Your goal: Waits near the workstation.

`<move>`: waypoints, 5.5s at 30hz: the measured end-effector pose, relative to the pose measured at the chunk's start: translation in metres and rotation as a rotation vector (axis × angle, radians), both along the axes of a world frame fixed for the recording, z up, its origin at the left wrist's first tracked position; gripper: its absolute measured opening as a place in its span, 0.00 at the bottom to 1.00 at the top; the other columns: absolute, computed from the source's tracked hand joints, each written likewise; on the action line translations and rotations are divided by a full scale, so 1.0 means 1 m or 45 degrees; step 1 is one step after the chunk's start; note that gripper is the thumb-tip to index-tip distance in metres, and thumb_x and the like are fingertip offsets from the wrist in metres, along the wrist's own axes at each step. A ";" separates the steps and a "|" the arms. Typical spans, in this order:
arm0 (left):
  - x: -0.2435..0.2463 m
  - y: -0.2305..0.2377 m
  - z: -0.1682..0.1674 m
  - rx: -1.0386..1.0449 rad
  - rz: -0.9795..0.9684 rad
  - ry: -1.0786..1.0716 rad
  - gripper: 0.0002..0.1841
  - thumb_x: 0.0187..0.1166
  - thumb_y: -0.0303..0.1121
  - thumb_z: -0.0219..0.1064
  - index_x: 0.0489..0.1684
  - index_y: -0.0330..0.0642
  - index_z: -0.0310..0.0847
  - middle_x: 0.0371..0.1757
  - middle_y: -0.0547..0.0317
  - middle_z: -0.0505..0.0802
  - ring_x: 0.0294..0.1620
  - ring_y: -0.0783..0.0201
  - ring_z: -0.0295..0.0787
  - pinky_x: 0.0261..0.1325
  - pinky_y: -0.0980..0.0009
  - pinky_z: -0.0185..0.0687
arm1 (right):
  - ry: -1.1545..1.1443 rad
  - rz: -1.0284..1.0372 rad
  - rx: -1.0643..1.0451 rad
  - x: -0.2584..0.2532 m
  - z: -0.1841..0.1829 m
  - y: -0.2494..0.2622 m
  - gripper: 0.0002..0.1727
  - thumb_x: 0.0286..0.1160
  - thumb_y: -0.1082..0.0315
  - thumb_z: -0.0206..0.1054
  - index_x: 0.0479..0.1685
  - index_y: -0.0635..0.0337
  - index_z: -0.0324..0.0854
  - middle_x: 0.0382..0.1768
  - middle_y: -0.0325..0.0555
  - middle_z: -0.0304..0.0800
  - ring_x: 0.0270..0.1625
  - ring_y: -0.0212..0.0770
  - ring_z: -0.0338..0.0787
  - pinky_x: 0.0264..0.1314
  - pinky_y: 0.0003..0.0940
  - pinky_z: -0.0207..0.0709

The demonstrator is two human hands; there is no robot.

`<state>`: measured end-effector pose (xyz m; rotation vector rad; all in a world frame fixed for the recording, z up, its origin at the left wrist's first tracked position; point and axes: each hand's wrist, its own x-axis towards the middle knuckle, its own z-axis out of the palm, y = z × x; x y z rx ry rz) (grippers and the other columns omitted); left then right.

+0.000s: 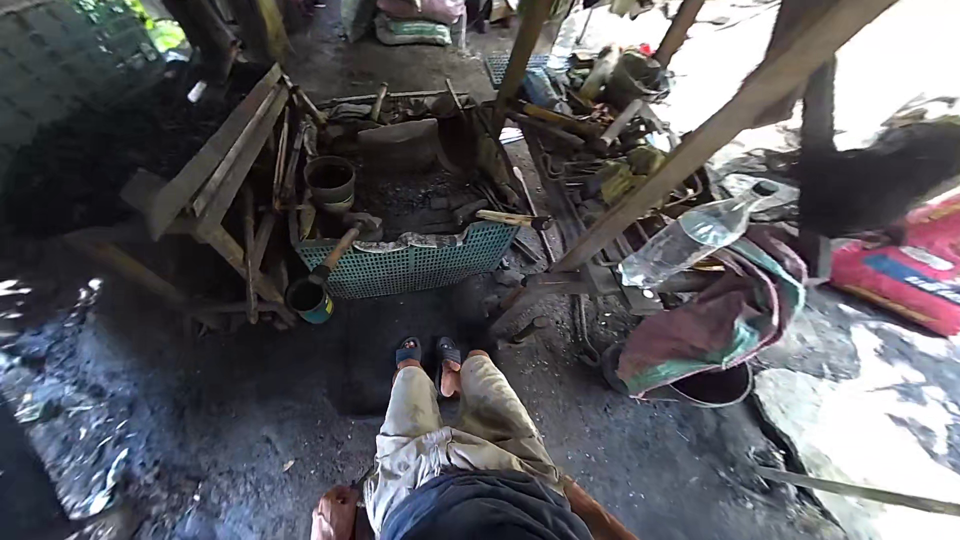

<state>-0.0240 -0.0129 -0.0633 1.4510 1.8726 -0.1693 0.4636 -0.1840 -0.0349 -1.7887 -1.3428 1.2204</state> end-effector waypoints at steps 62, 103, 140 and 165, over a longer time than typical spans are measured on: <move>0.000 0.009 0.001 -0.053 0.031 -0.052 0.17 0.77 0.53 0.65 0.47 0.55 0.94 0.47 0.59 0.98 0.53 0.55 0.95 0.60 0.41 0.87 | -0.889 0.670 -0.562 -0.028 -0.022 0.258 0.25 0.84 0.44 0.52 0.60 0.45 0.88 0.65 0.47 0.92 0.75 0.55 0.85 0.82 0.68 0.64; -0.001 0.010 -0.001 -0.041 0.029 -0.064 0.16 0.78 0.51 0.65 0.46 0.54 0.94 0.45 0.59 0.98 0.51 0.57 0.95 0.60 0.42 0.87 | -0.852 0.682 -0.446 -0.034 -0.023 0.263 0.23 0.85 0.47 0.50 0.59 0.47 0.87 0.63 0.47 0.92 0.73 0.53 0.86 0.80 0.66 0.68; 0.009 0.008 0.007 0.006 -0.104 0.014 0.15 0.82 0.45 0.63 0.41 0.48 0.94 0.40 0.53 0.97 0.47 0.52 0.95 0.56 0.40 0.86 | -0.721 0.497 -0.471 0.001 -0.014 0.258 0.22 0.83 0.49 0.53 0.58 0.50 0.87 0.62 0.53 0.92 0.71 0.58 0.87 0.77 0.69 0.68; 0.003 0.010 0.000 0.008 -0.021 -0.059 0.15 0.78 0.49 0.66 0.44 0.52 0.95 0.43 0.58 0.98 0.50 0.56 0.95 0.59 0.42 0.87 | -0.857 0.620 -0.579 -0.019 -0.021 0.263 0.22 0.83 0.49 0.54 0.60 0.50 0.87 0.64 0.52 0.91 0.72 0.58 0.86 0.79 0.70 0.66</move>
